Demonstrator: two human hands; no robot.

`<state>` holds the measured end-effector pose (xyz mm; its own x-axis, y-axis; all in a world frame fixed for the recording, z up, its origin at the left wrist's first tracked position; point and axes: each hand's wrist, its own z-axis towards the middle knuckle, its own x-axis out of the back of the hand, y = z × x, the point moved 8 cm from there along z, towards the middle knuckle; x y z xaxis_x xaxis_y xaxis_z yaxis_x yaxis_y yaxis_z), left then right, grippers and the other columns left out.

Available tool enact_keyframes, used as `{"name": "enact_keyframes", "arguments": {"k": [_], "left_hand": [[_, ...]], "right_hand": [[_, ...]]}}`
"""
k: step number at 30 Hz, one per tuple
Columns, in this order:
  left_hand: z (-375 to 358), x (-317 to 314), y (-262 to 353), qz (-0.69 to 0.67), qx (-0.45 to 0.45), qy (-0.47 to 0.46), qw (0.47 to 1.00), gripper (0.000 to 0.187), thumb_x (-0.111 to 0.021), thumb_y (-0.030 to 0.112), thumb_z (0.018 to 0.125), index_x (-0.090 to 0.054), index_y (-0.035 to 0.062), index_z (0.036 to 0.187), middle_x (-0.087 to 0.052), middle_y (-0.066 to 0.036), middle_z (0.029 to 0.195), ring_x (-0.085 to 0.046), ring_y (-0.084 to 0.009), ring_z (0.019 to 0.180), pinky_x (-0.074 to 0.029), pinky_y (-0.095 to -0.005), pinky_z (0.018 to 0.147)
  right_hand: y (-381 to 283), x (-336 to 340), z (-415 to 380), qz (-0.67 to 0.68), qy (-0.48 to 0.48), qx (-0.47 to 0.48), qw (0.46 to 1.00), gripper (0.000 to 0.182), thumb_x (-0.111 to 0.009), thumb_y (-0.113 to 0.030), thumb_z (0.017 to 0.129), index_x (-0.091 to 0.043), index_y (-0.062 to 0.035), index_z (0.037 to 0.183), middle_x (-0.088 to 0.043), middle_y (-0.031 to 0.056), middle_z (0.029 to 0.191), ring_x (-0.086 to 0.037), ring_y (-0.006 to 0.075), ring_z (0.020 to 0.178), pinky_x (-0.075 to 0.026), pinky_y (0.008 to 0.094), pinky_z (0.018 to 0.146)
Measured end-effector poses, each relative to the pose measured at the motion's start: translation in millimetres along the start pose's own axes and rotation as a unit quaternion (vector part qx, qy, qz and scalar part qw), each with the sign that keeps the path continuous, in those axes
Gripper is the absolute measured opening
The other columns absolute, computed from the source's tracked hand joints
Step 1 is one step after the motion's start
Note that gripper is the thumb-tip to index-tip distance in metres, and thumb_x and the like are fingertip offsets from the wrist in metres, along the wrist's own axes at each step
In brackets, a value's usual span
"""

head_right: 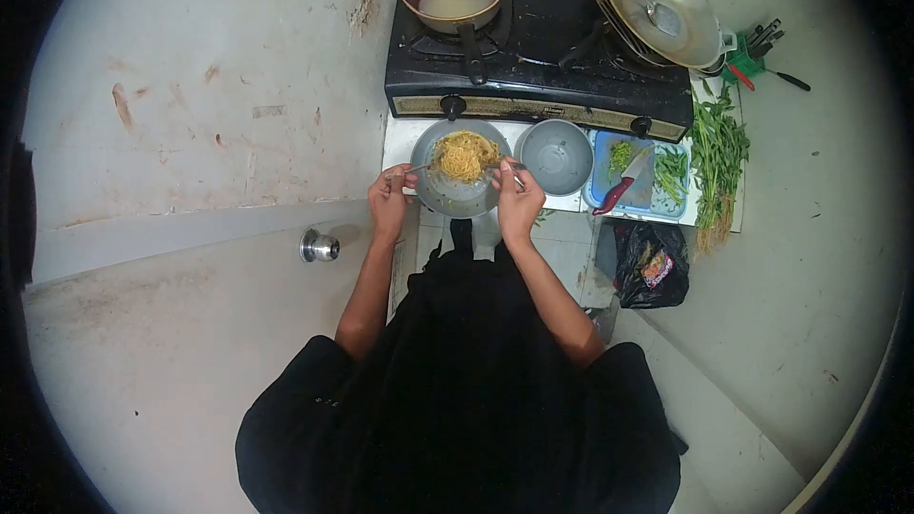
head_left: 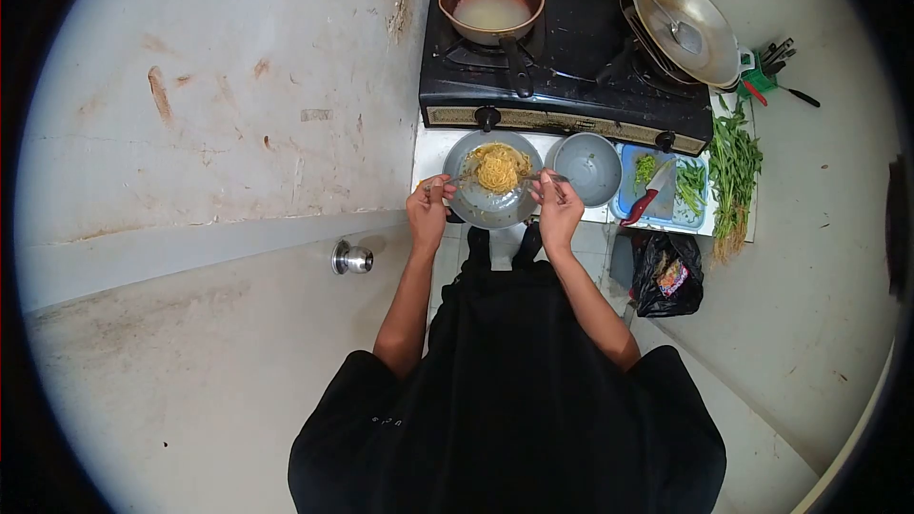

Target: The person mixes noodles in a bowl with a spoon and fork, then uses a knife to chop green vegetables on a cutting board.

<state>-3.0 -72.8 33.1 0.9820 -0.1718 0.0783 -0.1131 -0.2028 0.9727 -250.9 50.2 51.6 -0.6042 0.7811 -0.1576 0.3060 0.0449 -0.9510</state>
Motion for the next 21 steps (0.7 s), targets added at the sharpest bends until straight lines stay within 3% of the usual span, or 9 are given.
{"name": "enact_keyframes", "arguments": {"k": [14,17,21], "left_hand": [[-11,-12,-7,0.002,0.004,-0.002,1.000,0.030,-0.054,0.024,0.107,-0.071,-0.0009,0.113,-0.073,-0.006,0.089,-0.062,-0.0082,0.075,-0.050,-0.0230,0.055],[-13,-19,-15,0.019,0.000,-0.018,1.000,0.029,-0.056,0.024,0.106,-0.071,0.0003,0.114,-0.073,-0.004,0.089,-0.062,-0.0097,0.077,-0.051,-0.0263,0.059],[-20,-36,-5,0.153,-0.119,-0.035,0.980,0.025,-0.058,0.019,0.103,-0.072,-0.0008,0.112,-0.075,-0.011,0.090,-0.069,-0.0171,0.083,-0.055,-0.0331,0.067]], "right_hand": [[28,2,7,-0.015,-0.005,0.005,1.000,0.028,-0.065,-0.015,0.102,-0.067,0.0065,0.119,-0.072,0.0111,0.110,-0.070,0.0176,0.096,-0.061,0.0297,0.079],[38,5,9,-0.030,-0.008,-0.003,1.000,0.026,-0.065,-0.015,0.102,-0.068,0.0058,0.118,-0.072,0.0099,0.109,-0.070,0.0170,0.096,-0.062,0.0295,0.079],[44,10,8,-0.046,-0.016,0.007,0.999,0.025,-0.064,-0.014,0.102,-0.070,0.0049,0.117,-0.071,0.0083,0.108,-0.069,0.0150,0.096,-0.062,0.0297,0.080]]}}
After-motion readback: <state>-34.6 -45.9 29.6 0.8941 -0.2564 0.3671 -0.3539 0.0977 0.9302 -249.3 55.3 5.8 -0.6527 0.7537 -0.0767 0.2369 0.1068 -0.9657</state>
